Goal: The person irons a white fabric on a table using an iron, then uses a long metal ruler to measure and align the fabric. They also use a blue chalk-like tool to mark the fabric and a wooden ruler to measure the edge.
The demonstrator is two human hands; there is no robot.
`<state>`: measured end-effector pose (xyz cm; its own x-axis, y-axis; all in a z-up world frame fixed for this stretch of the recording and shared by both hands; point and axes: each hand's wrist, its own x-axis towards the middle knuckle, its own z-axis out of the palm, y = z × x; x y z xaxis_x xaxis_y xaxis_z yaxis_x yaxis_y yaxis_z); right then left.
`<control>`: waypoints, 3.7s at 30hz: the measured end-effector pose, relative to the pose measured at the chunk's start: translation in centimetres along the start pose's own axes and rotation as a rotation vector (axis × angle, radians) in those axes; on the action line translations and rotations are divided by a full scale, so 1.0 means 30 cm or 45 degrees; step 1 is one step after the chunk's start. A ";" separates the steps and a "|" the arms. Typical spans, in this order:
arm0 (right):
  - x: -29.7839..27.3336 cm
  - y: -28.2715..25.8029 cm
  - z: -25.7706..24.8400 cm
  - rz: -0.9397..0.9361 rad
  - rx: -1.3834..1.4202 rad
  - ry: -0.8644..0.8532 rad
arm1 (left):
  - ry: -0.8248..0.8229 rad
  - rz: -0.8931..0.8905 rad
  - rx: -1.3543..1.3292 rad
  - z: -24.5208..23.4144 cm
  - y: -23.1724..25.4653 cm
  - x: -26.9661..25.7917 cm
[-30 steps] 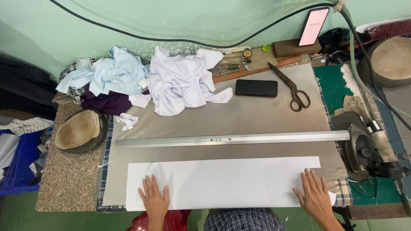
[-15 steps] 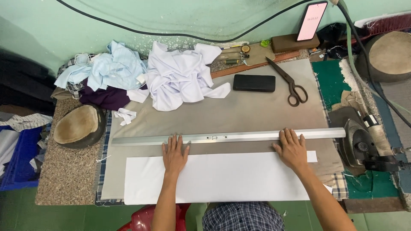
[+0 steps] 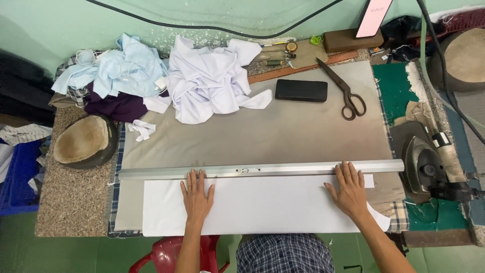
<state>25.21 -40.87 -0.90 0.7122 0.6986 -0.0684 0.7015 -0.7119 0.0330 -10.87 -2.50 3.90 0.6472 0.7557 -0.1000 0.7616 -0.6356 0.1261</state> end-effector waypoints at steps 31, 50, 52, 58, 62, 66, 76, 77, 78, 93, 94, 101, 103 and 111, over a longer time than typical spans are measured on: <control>-0.039 0.233 0.032 -0.009 0.184 0.169 | 0.311 0.139 0.009 0.110 0.027 -0.012; -0.049 -0.013 0.034 -0.271 -0.217 0.793 | 0.318 0.129 -0.115 0.049 0.087 -0.032; -0.053 -0.010 0.049 -0.247 -0.250 0.793 | 0.305 0.124 -0.128 0.046 0.087 -0.034; -0.060 -0.001 0.059 -0.251 -0.195 0.742 | 0.300 0.104 -0.168 0.053 0.087 -0.033; -0.061 0.002 0.077 -0.248 -0.146 0.694 | 0.401 0.170 -0.140 0.062 0.085 -0.040; -0.061 -0.002 0.074 -0.235 -0.168 0.736 | 0.856 0.450 -0.039 0.014 0.110 -0.115; -0.056 -0.003 0.091 -0.220 -0.215 0.768 | 0.574 -0.173 0.010 0.019 -0.472 -0.031; -0.058 -0.003 0.090 -0.224 -0.209 0.766 | 0.369 -0.504 -0.113 -0.018 -0.510 -0.021; -0.059 -0.002 0.089 -0.229 -0.204 0.763 | 0.157 -0.831 -0.234 -0.054 -0.547 -0.010; -0.045 -0.007 0.041 -0.299 -0.162 0.759 | 0.630 0.169 -0.148 -0.013 -0.107 -0.029; -0.050 -0.009 0.046 -0.271 -0.184 0.747 | 0.617 0.199 -0.168 -0.013 -0.076 -0.037; -0.066 0.012 0.003 -0.126 0.114 0.429 | 0.396 0.281 -0.160 0.034 0.061 0.009; -0.067 0.021 0.006 -0.013 0.057 0.382 | 0.387 0.278 -0.125 0.048 0.067 0.020; -0.045 0.050 0.043 0.036 0.003 0.275 | 0.308 0.238 -0.040 0.096 0.047 0.011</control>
<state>25.26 -42.98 -2.06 0.7209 0.6770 0.1480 0.6810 -0.7317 0.0296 -9.49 -3.62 1.21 0.7467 0.6443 0.1650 0.6265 -0.7647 0.1510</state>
